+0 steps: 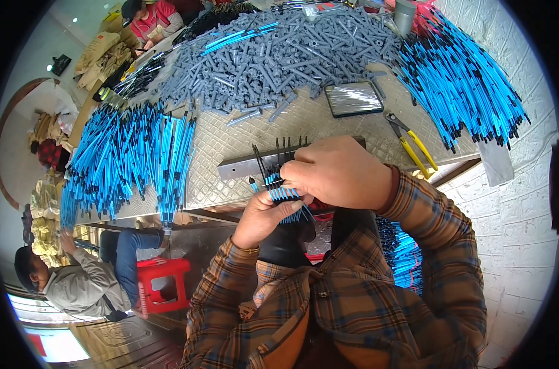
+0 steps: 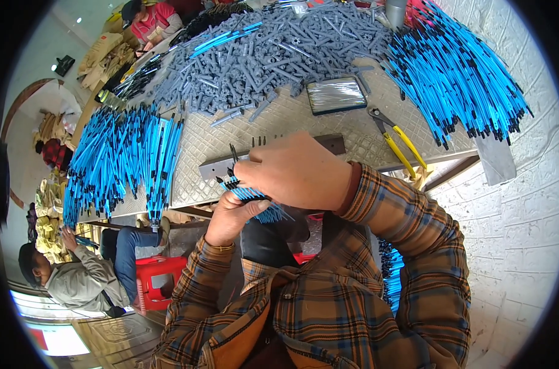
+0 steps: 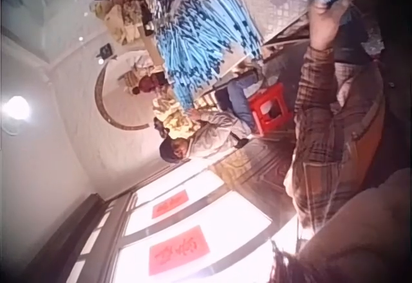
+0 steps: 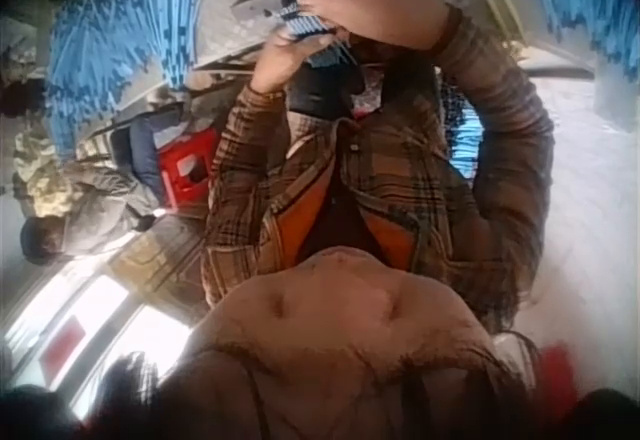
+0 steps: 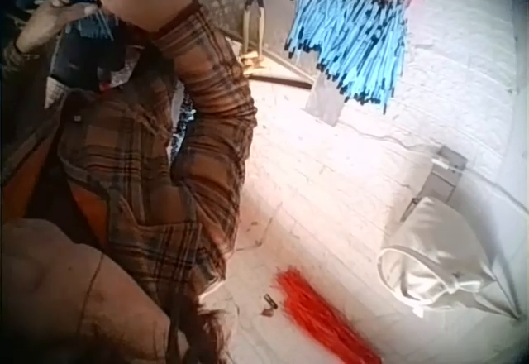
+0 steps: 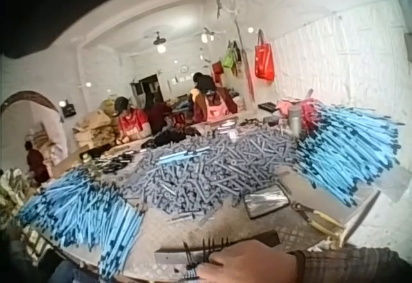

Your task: The person assembles umbrella frames by aligning and threading ribs along a guide bar, fitting them into plastic hubs, and securing the connections using pliers.

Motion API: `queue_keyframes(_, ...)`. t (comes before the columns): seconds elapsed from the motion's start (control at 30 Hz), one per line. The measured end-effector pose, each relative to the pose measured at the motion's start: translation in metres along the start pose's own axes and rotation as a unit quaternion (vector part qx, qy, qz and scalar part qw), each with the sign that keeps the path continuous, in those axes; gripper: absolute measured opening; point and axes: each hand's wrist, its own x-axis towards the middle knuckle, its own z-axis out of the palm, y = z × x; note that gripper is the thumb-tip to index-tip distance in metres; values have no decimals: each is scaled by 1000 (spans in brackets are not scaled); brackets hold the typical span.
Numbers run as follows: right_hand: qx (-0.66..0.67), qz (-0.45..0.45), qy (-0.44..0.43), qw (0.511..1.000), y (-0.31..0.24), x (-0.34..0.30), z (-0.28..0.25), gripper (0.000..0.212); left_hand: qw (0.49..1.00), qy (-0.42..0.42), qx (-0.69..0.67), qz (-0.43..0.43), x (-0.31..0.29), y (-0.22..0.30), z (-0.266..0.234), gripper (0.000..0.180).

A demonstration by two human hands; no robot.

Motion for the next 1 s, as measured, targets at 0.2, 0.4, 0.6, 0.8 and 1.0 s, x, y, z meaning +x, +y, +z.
queue_keyframes(0.2, 0, 35, 58, 998, -15, 4, 13, 14, 998, 26, 44, 35, 1, -9, -2, 16)
queue_keyframes(0.4, -5, 36, 73, 997, -15, 6, 21, 17, 998, 47, 45, 22, 1, -10, 2, 16)
queue_keyframes(0.6, 14, 23, 147, 989, -8, 8, 17, 18, 997, 59, 10, 44, 5, -10, 6, 15)
queue_keyframes(0.8, -75, 249, 17, 965, 127, -21, 7, 21, 999, 46, -4, 21, 3, 0, 2, 14)
queue_keyframes(1.0, -184, 286, -91, 936, 191, -57, 29, 14, 997, 67, -31, 12, 4, 2, 6, 13)
